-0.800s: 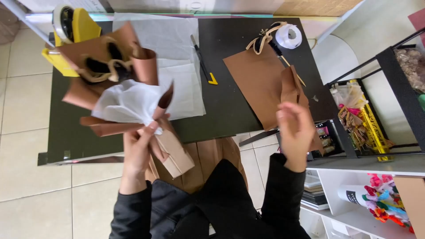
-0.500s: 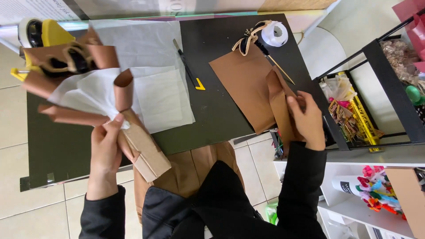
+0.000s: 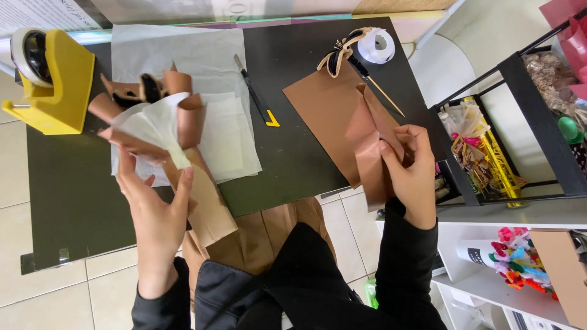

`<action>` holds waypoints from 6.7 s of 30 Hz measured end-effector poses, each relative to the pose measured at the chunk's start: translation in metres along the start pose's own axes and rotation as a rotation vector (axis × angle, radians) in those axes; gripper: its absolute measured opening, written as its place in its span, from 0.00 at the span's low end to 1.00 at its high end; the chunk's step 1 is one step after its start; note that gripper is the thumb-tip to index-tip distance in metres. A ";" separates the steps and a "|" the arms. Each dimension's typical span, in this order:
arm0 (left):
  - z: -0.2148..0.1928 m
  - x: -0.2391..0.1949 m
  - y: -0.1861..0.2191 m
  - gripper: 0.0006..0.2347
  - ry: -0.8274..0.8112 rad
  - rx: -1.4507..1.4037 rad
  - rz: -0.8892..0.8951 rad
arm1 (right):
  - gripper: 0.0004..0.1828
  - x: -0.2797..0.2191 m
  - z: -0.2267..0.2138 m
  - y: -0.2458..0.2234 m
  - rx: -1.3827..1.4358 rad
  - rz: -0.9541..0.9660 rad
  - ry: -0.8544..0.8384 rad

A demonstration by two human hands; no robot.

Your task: Wrapping a decorative bouquet with brown craft paper by folding and pleating the paper around the base to secure it.

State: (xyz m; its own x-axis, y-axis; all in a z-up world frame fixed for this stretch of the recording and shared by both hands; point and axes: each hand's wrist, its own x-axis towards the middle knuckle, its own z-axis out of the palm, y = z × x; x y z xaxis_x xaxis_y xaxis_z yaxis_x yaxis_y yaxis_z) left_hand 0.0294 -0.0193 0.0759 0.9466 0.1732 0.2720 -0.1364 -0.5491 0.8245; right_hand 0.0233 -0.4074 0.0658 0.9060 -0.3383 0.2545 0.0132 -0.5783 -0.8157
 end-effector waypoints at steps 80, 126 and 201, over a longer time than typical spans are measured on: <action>0.028 -0.009 -0.011 0.12 0.336 -0.715 -0.121 | 0.07 -0.186 0.165 0.024 1.136 0.758 -0.478; 0.051 -0.042 -0.084 0.05 0.148 -0.797 -0.312 | 0.09 -0.170 0.189 0.014 0.501 -0.907 0.291; -0.018 0.026 -0.126 0.14 -0.094 -0.301 -0.410 | 0.24 -0.041 0.286 -0.117 0.267 -0.285 -0.332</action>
State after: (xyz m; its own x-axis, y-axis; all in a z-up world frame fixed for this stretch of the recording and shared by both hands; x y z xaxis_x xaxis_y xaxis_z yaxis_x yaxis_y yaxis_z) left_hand 0.0663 0.0687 -0.0116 0.9602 0.2431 -0.1377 0.1862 -0.1893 0.9641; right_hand 0.1054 -0.1131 0.0022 0.9358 0.0845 0.3424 0.3474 -0.3886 -0.8534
